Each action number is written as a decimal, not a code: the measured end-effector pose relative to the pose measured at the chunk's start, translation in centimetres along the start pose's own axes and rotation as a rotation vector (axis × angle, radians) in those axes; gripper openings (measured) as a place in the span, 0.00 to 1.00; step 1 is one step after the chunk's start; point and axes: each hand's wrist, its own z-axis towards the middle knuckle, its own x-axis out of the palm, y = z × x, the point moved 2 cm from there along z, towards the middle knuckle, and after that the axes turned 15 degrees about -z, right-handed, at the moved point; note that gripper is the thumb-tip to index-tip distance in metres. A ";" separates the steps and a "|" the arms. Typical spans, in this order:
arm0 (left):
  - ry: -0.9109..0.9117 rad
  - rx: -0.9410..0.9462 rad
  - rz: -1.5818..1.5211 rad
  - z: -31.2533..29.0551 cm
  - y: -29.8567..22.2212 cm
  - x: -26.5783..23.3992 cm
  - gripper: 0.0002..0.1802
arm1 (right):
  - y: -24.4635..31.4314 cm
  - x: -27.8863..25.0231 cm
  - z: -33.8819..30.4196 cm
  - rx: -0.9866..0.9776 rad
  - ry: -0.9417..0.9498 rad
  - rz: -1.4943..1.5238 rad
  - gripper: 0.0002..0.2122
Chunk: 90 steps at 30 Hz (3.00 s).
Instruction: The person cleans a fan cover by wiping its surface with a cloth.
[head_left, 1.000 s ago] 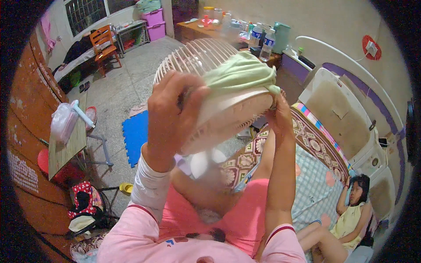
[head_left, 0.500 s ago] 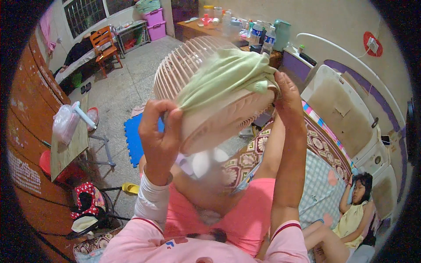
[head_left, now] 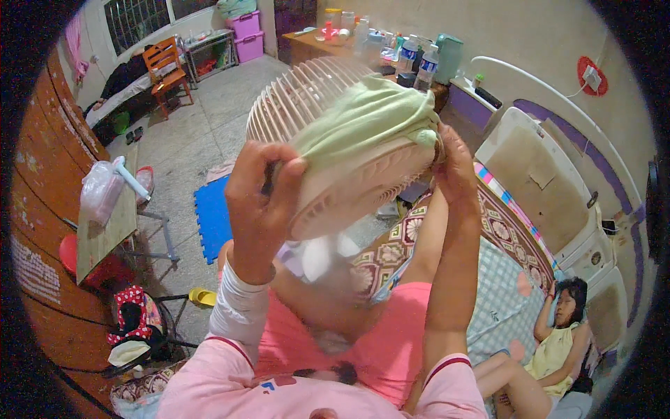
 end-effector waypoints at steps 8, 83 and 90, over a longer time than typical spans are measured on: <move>0.207 0.182 0.163 3.8 -1.9 2.8 0.06 | -6.3 -2.1 -0.5 0.113 -0.249 0.204 0.15; 0.248 0.253 0.095 3.8 -2.0 2.8 0.04 | -5.6 -2.7 -1.5 -0.149 -0.197 -0.785 0.17; 0.120 0.081 0.143 -0.6 -0.5 0.4 0.07 | -0.8 0.8 -0.1 -0.063 -0.135 0.139 0.15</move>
